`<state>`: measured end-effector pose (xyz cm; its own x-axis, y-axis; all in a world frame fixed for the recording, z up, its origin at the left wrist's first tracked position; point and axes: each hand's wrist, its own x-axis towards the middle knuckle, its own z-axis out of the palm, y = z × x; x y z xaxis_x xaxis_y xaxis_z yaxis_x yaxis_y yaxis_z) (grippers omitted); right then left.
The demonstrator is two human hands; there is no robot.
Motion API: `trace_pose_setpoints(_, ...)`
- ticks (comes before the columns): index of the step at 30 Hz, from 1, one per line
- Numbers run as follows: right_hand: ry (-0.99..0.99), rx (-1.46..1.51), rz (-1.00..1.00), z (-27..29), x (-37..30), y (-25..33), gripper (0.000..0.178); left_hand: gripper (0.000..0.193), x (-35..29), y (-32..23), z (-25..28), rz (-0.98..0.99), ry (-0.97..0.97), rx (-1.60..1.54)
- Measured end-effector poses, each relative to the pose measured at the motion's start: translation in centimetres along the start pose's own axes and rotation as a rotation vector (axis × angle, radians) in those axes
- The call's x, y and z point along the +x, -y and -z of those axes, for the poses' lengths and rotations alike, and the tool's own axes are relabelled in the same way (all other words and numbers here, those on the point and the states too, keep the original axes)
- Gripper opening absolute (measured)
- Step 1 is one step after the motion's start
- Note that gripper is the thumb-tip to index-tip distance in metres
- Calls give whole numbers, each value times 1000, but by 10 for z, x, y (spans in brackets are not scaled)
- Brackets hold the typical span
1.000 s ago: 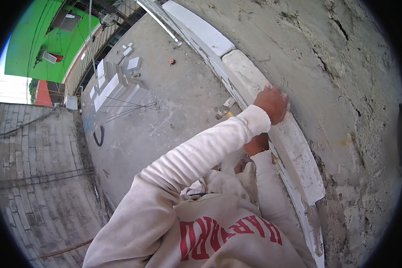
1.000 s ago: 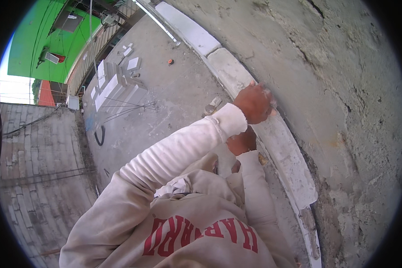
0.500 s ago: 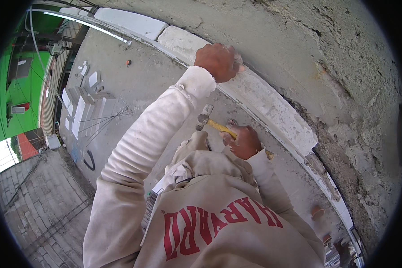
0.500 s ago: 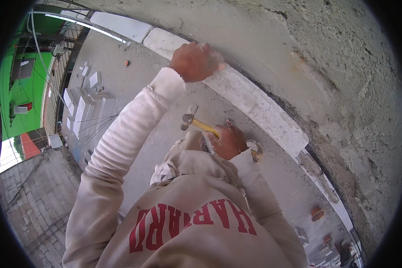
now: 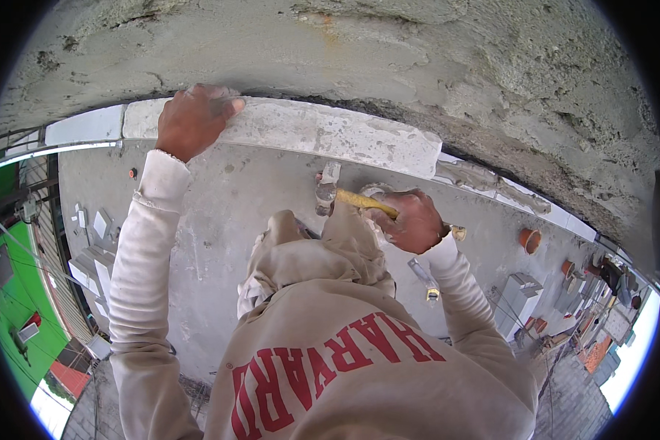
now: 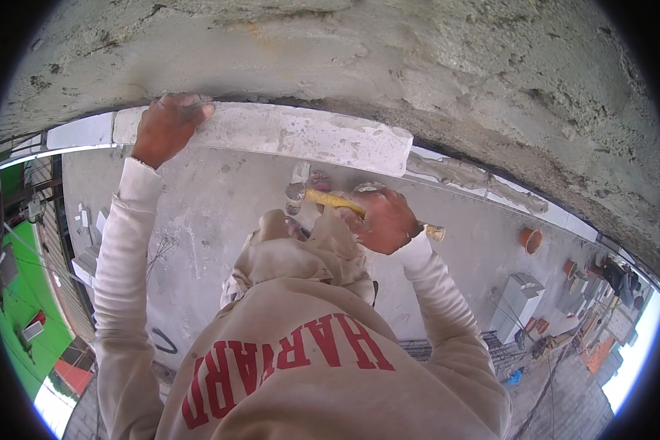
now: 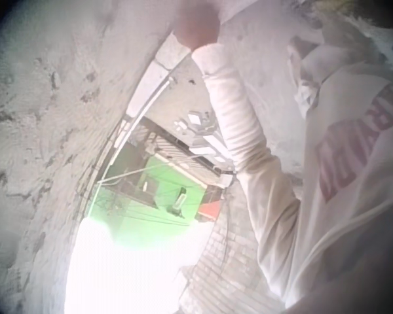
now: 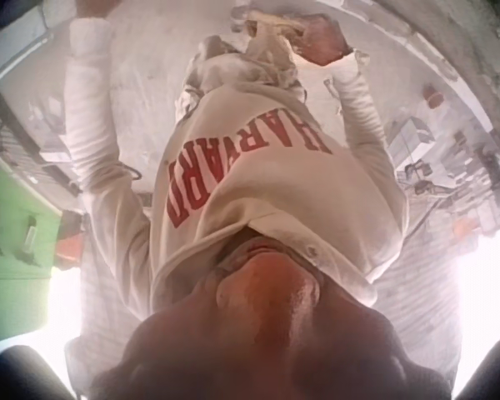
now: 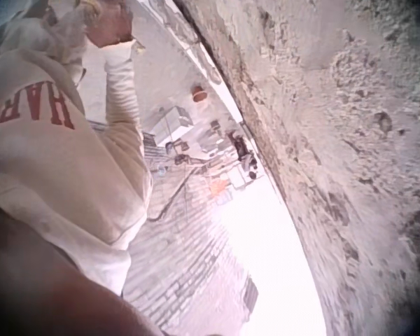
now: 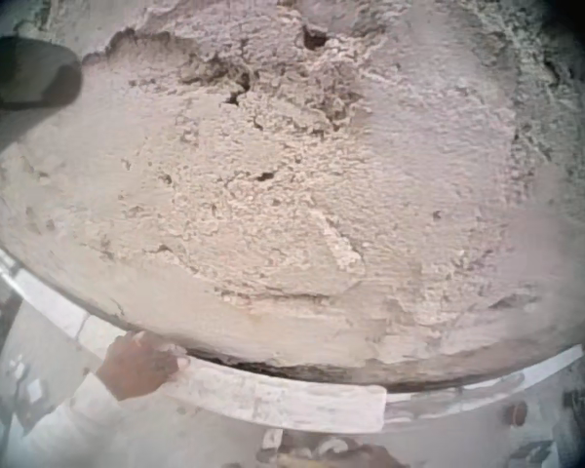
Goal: The person applies mortar to a wall using a trowel and places white rectangular tiles onto the mortar, pressing them into place. The person repeatedly scoops mortar from a bucket and spreads it along the wall before positioning each tile.
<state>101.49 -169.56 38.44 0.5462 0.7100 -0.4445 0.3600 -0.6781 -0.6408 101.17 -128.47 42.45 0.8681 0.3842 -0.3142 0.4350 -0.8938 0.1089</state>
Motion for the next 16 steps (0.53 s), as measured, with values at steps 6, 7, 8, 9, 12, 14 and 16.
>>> trace_pose_setpoints(6,-106,-41,-45,3,-28,-15,39,56,-3,-4,4,-73,-3,-66)
trace_pose_setpoints(7,-83,0,-101,9,-30,-12,39,56,-3,-4,4,-78,-19,-51)
trace_pose_setpoints(8,-60,41,-156,12,-32,-11,39,55,-4,-4,3,-82,-35,-36)
trace_pose_setpoints(9,-69,41,-142,10,-33,-12,38,55,-5,-3,3,-83,-50,-18)
trace_pose_setpoints(12,-95,16,-75,-6,-34,-15,37,56,-3,-1,4,-56,20,-90)
trace_pose_setpoints(14,-113,-31,1,-24,-32,-19,37,57,-7,-7,5,-32,-16,-37)
trace_pose_setpoints(16,-1,65,1,-18,-22,-13,39,61,-7,-3,1,-16,-96,56)
